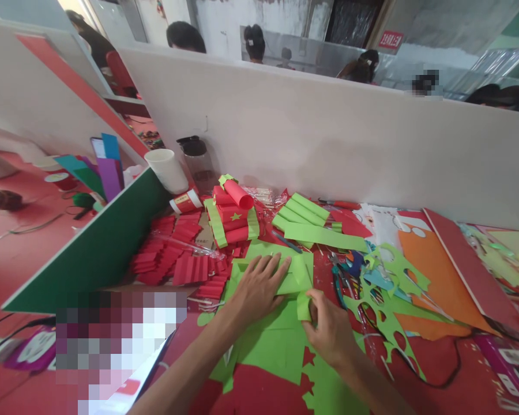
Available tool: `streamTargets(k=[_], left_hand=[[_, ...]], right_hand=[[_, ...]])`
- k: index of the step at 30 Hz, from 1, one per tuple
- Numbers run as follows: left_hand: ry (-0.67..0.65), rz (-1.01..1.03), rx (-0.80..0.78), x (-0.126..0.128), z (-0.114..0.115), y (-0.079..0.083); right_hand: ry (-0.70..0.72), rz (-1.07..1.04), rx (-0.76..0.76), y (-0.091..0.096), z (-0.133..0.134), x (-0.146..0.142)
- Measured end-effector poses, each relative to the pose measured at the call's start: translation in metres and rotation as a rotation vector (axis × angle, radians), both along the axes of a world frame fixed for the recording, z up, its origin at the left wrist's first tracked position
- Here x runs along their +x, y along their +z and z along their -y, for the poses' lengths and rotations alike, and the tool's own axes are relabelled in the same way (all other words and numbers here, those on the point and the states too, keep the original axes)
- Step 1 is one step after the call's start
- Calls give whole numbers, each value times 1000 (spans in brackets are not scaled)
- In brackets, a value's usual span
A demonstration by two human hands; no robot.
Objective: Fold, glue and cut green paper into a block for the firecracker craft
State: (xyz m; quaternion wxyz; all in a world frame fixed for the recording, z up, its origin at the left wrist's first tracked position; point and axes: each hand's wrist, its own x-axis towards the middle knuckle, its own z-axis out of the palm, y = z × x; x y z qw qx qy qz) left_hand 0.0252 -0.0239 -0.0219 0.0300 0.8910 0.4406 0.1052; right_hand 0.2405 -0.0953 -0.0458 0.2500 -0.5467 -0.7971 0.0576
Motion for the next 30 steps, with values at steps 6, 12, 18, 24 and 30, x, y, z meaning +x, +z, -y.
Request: streamTargets(k=[6, 12, 18, 24, 30], left_hand=[[3, 7, -1, 0, 1, 1], [8, 5, -15, 0, 1, 1], [6, 10, 6, 0, 1, 0], [5, -8, 6, 0, 1, 2], [5, 2, 43, 1, 2, 0]], right_hand=[[-140, 156, 81, 11, -3, -14], [-89, 127, 97, 3, -1, -10], [-100, 64, 132, 0, 0, -5], [-92, -60, 159, 1, 0, -9], [-120, -71, 197, 2, 3, -10]])
